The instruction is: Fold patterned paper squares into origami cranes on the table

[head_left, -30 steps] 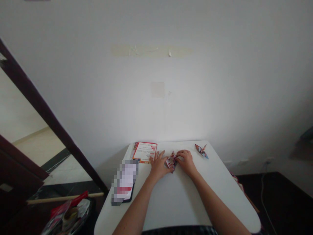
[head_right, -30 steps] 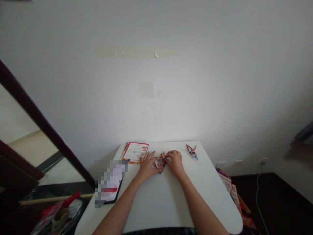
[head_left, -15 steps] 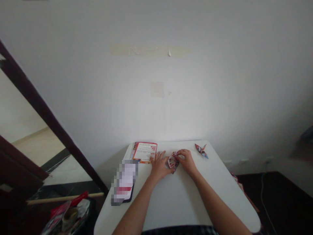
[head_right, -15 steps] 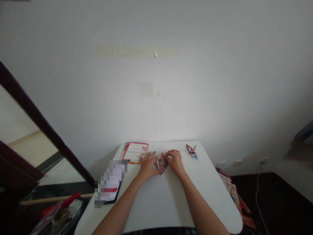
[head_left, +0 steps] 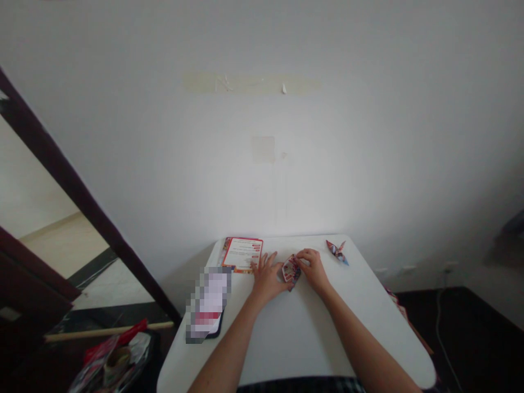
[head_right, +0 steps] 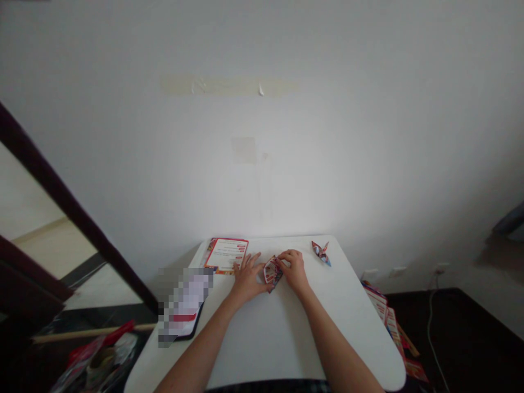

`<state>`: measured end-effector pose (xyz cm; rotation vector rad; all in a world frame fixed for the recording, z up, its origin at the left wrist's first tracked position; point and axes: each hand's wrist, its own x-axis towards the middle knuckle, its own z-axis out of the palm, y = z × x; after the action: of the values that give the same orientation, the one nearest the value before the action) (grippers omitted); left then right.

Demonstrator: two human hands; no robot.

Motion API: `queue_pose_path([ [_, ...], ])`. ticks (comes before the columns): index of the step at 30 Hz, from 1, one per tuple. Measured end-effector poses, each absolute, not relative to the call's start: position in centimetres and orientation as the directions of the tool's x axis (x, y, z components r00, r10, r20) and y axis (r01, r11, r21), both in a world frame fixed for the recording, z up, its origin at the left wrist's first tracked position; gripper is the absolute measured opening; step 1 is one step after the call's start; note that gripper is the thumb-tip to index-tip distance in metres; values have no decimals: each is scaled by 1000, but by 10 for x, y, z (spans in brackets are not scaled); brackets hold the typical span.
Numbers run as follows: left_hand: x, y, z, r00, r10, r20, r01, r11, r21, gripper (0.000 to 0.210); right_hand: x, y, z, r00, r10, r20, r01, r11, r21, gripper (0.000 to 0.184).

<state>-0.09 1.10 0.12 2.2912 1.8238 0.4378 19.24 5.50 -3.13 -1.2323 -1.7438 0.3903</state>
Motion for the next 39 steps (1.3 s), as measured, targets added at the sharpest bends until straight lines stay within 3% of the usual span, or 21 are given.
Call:
queue_pose_path([
  [30, 3, 10, -6, 172, 969, 179, 907, -227, 355, 65, 192, 51, -26, 4, 778, 628, 538, 528, -657, 22],
  [39, 5, 10, -8, 143, 965, 221, 919, -212, 332, 64, 194, 52, -26, -16, 833, 554, 619, 443, -648, 23],
])
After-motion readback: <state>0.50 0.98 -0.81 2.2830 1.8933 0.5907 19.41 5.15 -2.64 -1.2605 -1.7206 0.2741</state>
